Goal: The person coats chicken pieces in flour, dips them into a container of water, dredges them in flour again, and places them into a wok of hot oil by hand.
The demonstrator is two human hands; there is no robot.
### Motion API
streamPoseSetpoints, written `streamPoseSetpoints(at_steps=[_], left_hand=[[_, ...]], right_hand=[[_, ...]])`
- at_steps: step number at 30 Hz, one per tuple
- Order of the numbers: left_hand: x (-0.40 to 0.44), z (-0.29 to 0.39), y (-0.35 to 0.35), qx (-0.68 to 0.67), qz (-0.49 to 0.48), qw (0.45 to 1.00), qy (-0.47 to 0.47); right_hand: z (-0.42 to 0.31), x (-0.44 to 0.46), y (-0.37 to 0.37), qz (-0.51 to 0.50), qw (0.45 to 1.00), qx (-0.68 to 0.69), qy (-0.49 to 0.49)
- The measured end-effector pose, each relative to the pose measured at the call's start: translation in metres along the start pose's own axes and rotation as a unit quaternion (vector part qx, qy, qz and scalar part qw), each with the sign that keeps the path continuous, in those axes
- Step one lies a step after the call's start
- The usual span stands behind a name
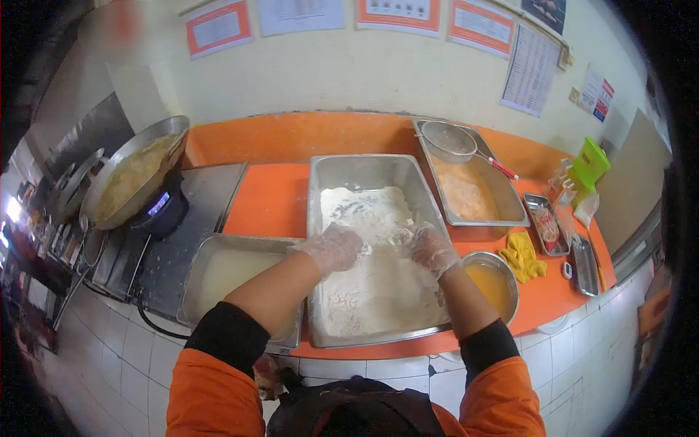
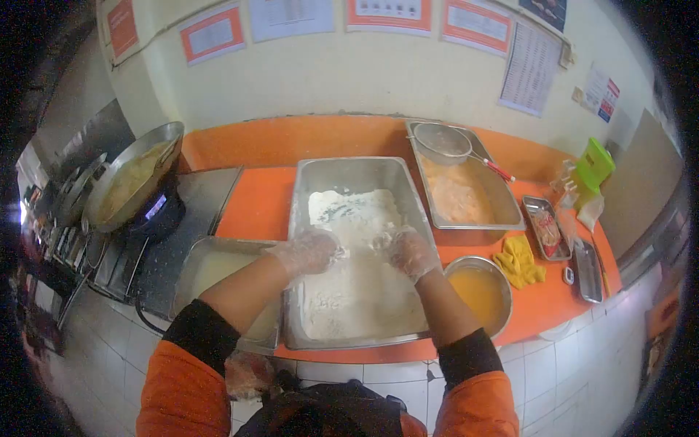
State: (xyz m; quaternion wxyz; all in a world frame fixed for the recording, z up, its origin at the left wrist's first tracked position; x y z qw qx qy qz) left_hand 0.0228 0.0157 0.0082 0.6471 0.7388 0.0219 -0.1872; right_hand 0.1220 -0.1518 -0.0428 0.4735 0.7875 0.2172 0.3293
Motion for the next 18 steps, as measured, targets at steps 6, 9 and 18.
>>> streamPoseSetpoints(at_steps=[6, 9, 18], left_hand=[[-0.031, -0.029, -0.006, -0.189, 0.27, 0.938, -0.105], [-0.091, -0.052, 0.009, -0.249, 0.505, 0.81, -0.163], [-0.341, -0.179, -0.047, -0.087, 0.463, 0.881, -0.033]], right_hand=[[-0.016, 0.001, 0.007, -0.131, 0.941, -0.304, 0.072], [-0.01, 0.01, -0.018, -0.157, 0.882, -0.406, 0.178], [-0.329, 0.211, 0.093, -0.161, 0.797, 0.528, 0.247]])
Point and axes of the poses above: each hand's wrist, its own x-axis towards the middle knuckle, its own y-axis out of the back of the hand, z = x × y, the point moved 5 cm from there along x, towards the middle knuckle, and after that the axes turned 1 degree about y, right-handed, at the moved point
